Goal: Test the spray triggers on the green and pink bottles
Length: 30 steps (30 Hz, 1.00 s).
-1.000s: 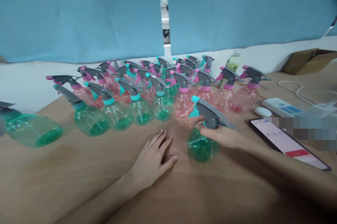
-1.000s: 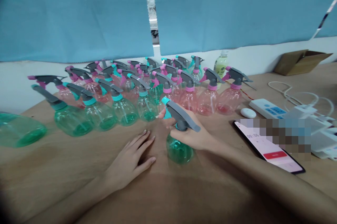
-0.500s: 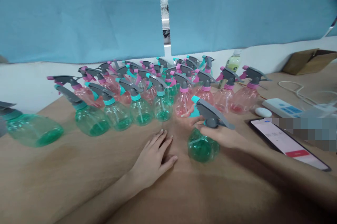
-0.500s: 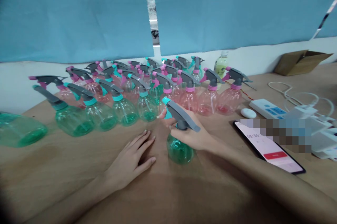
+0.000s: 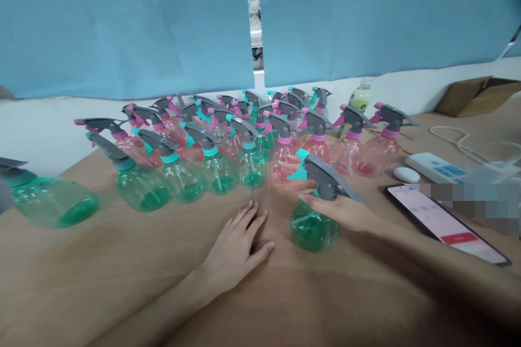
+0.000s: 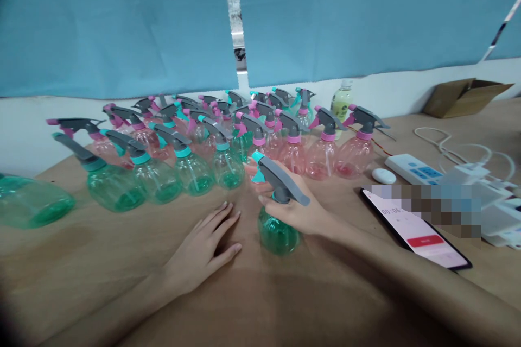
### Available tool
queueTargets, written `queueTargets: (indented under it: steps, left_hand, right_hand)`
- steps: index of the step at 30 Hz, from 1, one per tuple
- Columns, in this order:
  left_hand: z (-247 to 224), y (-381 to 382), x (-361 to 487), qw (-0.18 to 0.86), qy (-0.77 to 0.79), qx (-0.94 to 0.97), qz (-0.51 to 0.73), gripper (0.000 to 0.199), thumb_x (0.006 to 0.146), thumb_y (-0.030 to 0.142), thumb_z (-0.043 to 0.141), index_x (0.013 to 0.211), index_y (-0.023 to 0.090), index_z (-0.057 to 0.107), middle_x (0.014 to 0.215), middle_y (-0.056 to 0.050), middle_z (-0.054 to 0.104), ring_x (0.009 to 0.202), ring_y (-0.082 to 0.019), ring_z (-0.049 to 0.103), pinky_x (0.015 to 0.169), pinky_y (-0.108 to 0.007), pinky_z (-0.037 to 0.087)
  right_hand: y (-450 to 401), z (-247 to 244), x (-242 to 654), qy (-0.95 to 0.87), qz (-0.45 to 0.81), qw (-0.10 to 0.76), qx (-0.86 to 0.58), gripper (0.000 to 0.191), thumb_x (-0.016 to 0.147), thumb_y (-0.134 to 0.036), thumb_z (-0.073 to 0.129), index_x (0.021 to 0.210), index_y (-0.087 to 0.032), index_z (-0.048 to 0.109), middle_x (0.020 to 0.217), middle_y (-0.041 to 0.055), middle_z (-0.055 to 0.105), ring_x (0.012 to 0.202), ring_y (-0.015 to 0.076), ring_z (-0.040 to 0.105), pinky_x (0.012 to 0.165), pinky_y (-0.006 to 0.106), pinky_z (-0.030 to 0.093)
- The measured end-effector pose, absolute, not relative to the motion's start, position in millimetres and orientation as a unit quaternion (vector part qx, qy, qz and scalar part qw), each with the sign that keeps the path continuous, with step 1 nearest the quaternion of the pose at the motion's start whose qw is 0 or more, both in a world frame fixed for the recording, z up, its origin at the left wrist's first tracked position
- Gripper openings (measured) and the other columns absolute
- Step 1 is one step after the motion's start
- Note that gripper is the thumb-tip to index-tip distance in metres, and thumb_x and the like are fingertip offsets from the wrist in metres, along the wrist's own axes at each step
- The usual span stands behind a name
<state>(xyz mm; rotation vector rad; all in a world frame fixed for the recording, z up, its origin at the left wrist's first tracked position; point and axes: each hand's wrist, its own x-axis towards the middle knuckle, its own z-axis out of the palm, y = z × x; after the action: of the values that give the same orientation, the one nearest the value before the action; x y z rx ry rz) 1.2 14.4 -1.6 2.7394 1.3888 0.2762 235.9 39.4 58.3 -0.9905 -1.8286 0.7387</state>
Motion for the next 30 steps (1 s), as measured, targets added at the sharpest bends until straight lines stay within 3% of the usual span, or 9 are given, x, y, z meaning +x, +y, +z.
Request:
queueTargets:
  steps: [4, 10, 19, 26, 30]
  left_hand:
    - [1, 14, 2, 0.056, 0.451, 0.884, 0.110, 0.050, 0.087, 0.043, 0.047, 0.130, 0.018, 0.039, 0.140, -0.010, 0.033, 0.128, -0.025, 0.027, 0.103, -0.043, 0.026]
    - [15, 6, 4, 0.129, 0.443, 0.864, 0.203, 0.040, 0.088, 0.032, 0.049, 0.125, 0.024, 0.038, 0.125, -0.005, 0.047, 0.116, -0.021, 0.044, 0.097, -0.038, 0.035]
    - [32, -17, -14, 0.134, 0.480, 0.828, 0.259, 0.067, 0.079, 0.045, 0.057, 0.133, 0.023, 0.023, 0.128, -0.010, 0.041, 0.117, -0.027, 0.041, 0.093, -0.042, 0.039]
    - [31, -45, -60, 0.068, 0.552, 0.770, 0.312, 0.075, 0.074, 0.052, 0.060, 0.132, 0.024, 0.023, 0.128, -0.010, 0.041, 0.119, -0.031, 0.039, 0.093, -0.046, 0.037]
    - [27, -54, -101, 0.014, 0.615, 0.712, 0.340, 0.063, 0.077, 0.051, 0.058, 0.127, 0.024, 0.030, 0.119, -0.008, 0.048, 0.110, -0.029, 0.047, 0.087, -0.043, 0.042]
  right_hand:
    - [39, 56, 234, -0.721, 0.312, 0.461, -0.413, 0.042, 0.072, -0.028, 0.059, 0.112, -0.029, 0.047, 0.087, 0.0014, 0.065, 0.076, 0.0215, 0.064, 0.066, 0.036, 0.054]
    - [41, 49, 223, -0.695, 0.304, 0.508, -0.408, 0.037, 0.073, -0.033, 0.061, 0.105, -0.028, 0.044, 0.082, -0.0013, 0.063, 0.074, 0.0177, 0.063, 0.072, 0.035, 0.052]
    - [41, 48, 155, -0.690, 0.331, 0.555, -0.327, 0.038, 0.071, -0.029, 0.064, 0.105, -0.025, 0.047, 0.089, 0.0002, 0.062, 0.079, 0.0164, 0.064, 0.071, 0.034, 0.051]
    - [29, 52, 69, -0.701, 0.408, 0.538, -0.231, 0.044, 0.065, -0.031, 0.070, 0.102, -0.024, 0.047, 0.089, 0.0008, 0.059, 0.075, 0.0155, 0.062, 0.070, 0.033, 0.051]
    - [24, 60, 16, -0.739, 0.393, 0.511, -0.196, 0.040, 0.067, -0.035, 0.067, 0.101, -0.024, 0.048, 0.089, 0.0008, 0.060, 0.081, 0.0162, 0.059, 0.073, 0.033, 0.050]
